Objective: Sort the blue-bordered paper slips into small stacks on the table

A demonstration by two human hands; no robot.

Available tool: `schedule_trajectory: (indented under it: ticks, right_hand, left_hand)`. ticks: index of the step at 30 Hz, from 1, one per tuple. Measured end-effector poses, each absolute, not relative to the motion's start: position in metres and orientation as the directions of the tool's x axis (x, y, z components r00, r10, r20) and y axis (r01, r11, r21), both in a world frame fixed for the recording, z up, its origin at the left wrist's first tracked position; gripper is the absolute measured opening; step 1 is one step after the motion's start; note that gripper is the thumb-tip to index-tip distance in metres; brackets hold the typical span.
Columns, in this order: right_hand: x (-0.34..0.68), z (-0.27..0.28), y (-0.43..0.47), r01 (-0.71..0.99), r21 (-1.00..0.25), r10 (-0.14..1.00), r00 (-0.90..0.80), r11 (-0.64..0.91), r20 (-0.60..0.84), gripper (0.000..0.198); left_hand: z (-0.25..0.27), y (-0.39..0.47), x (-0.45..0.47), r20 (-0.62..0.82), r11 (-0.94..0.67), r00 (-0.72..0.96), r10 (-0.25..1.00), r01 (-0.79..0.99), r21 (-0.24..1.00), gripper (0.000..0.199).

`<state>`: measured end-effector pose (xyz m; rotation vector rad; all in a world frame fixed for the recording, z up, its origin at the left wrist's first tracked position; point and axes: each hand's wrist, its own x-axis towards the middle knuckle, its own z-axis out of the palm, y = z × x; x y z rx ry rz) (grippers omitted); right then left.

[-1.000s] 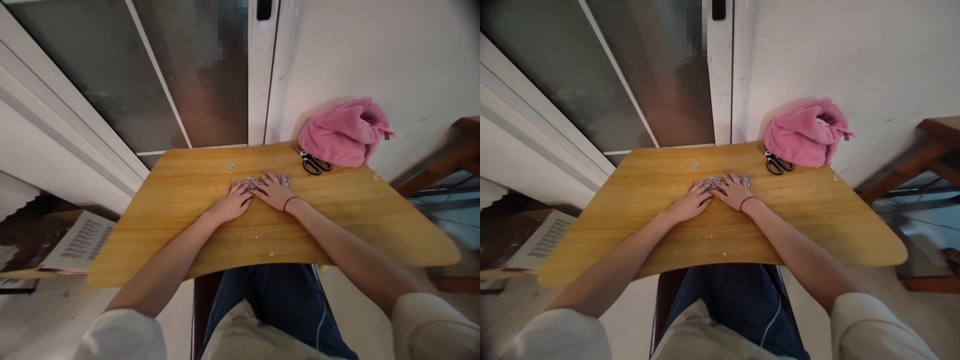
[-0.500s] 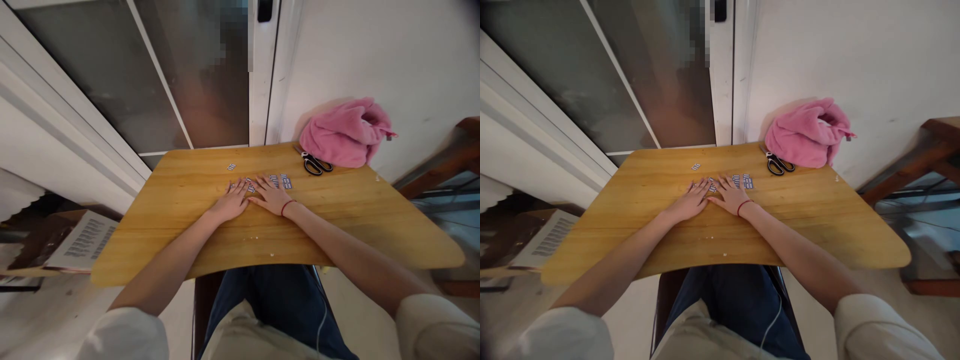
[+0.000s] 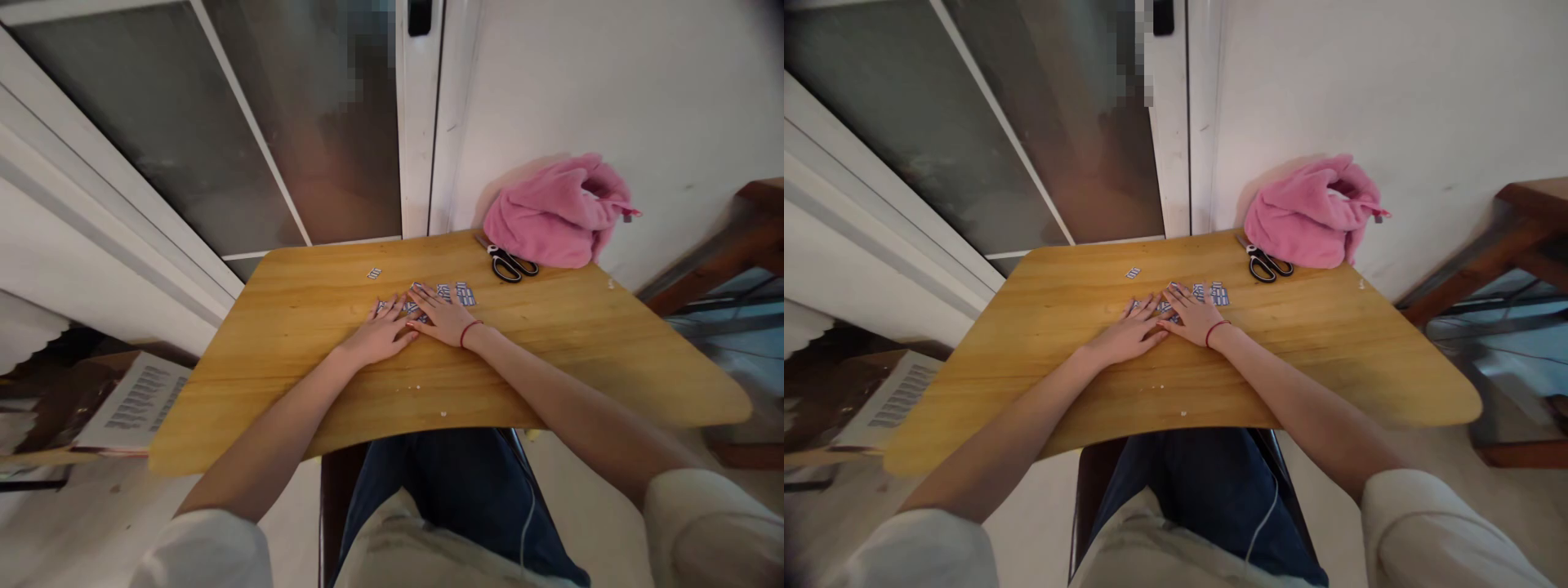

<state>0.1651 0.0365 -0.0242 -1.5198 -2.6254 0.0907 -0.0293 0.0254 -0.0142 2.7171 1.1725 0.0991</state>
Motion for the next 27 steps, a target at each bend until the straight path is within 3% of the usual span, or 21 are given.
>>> schedule_trajectory:
  ticks: [4,7,9,11,16,21,27]
  right_hand:
    - [0.169,-0.021,0.038,0.891,-0.161,0.904,-0.406,0.425,0.136,0.075]
    - [0.178,-0.022,0.037,0.970,-0.180,0.978,-0.133,0.162,0.163,0.075]
    - [0.183,-0.025,0.035,0.989,-0.146,0.992,-0.010,0.028,0.123,0.079]
    - [0.184,-0.028,0.033,0.990,-0.116,0.994,-0.074,0.082,0.075,0.081]
    - [0.172,-0.027,0.033,0.876,-0.183,0.893,-0.449,0.447,0.035,0.082]
    - [0.177,-0.020,0.035,0.881,-0.263,0.919,-0.379,0.394,0.106,0.084]
    - [0.182,-0.022,0.032,0.895,-0.113,0.902,-0.431,0.430,0.025,0.072]
  left_hand:
    - [-0.011,0.023,-0.029,0.054,-0.647,0.649,0.759,0.744,0.167,0.070]
    - [-0.010,0.024,-0.034,0.160,-0.621,0.601,0.783,0.769,0.149,0.075]
    - [-0.011,0.027,-0.037,0.127,-0.647,0.635,0.762,0.744,0.169,0.069]
    - [-0.011,0.028,-0.037,0.057,-0.687,0.691,0.721,0.701,0.194,0.063]
    - [-0.008,0.025,-0.035,-0.001,-0.673,0.691,0.722,0.704,0.228,0.065]
    - [-0.004,0.027,-0.040,0.100,-0.640,0.635,0.766,0.737,0.217,0.058]
    - [-0.009,0.026,-0.033,0.003,-0.708,0.726,0.688,0.669,0.226,0.064]
